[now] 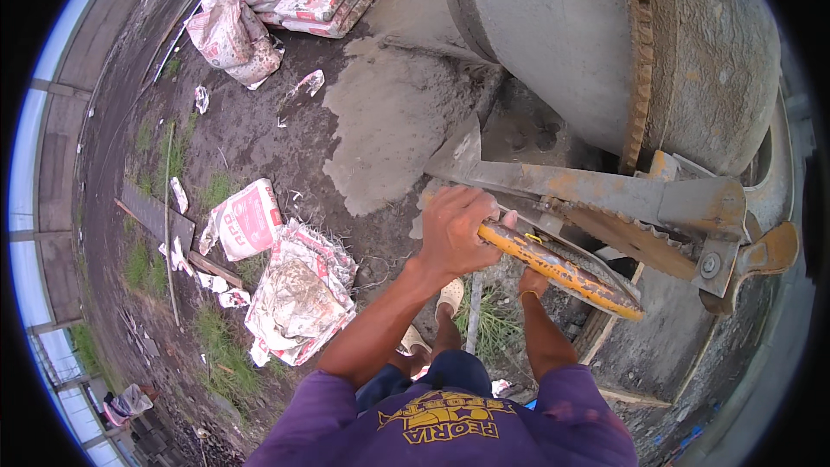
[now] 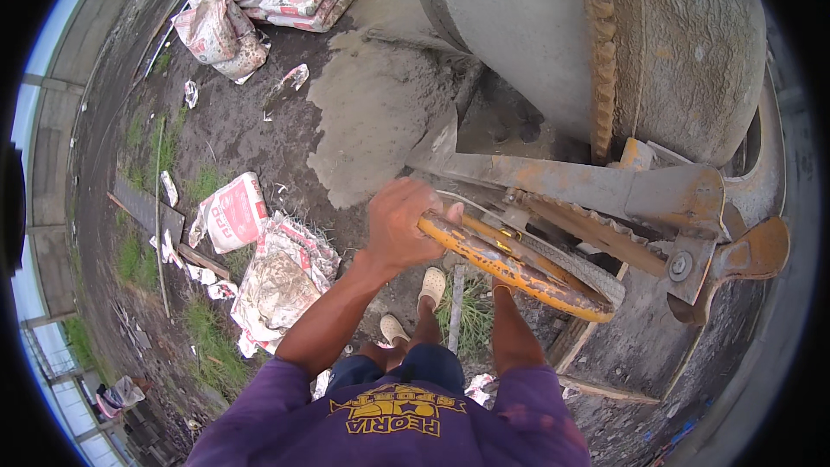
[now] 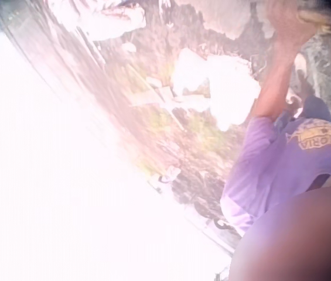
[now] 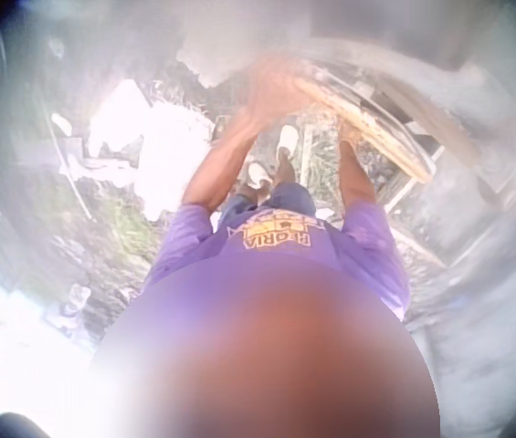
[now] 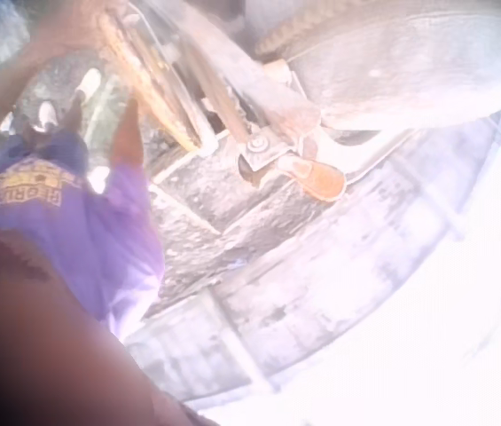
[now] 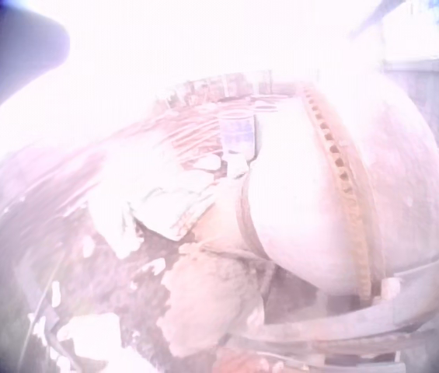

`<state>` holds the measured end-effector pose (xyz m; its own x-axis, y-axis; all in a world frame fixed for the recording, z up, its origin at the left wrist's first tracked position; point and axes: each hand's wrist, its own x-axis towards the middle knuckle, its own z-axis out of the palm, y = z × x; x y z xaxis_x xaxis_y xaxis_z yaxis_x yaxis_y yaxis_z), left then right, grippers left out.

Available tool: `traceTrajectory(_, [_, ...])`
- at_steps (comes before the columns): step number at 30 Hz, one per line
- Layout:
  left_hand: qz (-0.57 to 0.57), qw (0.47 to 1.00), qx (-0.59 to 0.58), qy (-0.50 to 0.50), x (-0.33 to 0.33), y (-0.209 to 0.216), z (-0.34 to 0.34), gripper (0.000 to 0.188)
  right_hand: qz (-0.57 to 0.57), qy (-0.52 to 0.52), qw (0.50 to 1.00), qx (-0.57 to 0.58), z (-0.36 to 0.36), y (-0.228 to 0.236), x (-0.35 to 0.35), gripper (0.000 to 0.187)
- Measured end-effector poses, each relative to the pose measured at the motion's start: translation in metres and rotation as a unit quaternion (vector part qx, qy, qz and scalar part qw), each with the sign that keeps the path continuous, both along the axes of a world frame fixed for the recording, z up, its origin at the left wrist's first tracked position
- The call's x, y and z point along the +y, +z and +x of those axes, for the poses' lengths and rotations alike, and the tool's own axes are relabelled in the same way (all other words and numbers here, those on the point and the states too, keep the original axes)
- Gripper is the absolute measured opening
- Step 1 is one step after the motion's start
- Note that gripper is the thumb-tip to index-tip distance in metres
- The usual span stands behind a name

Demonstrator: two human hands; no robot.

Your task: The person gathers and stacks empty cement bags, then operates a cement mixer by turning its wheel. They pour water from a bucket into the mixer and continue mixing. The person handles multiple empty bags and a bucket of water throughout the clip.

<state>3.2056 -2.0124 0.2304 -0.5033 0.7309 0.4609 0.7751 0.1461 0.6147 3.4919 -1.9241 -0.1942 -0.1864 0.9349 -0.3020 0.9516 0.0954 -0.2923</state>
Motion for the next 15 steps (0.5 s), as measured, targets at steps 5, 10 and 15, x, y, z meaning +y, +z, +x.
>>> traceTrajectory(5, [-0.028, 0.998, -0.027, -0.046, -0.075, -0.002, -0.008, 0.075, -0.195, -0.16, 0.967, -0.029, 0.008, 0.024, 0.022, 0.065])
traceTrajectory(10, [-0.176, 0.975, -0.124, 0.061, -0.259, -0.084, -0.052, 0.083, -0.213, -0.156, 0.963, -0.057, -0.005, 0.068, 0.019, 0.098])
traceTrajectory(15, [-0.377, 0.794, -0.409, 0.244, -0.536, -0.176, -0.083, 0.076, -0.138, -0.22, 0.954, -0.149, -0.018, 0.125, -0.061, 0.119])
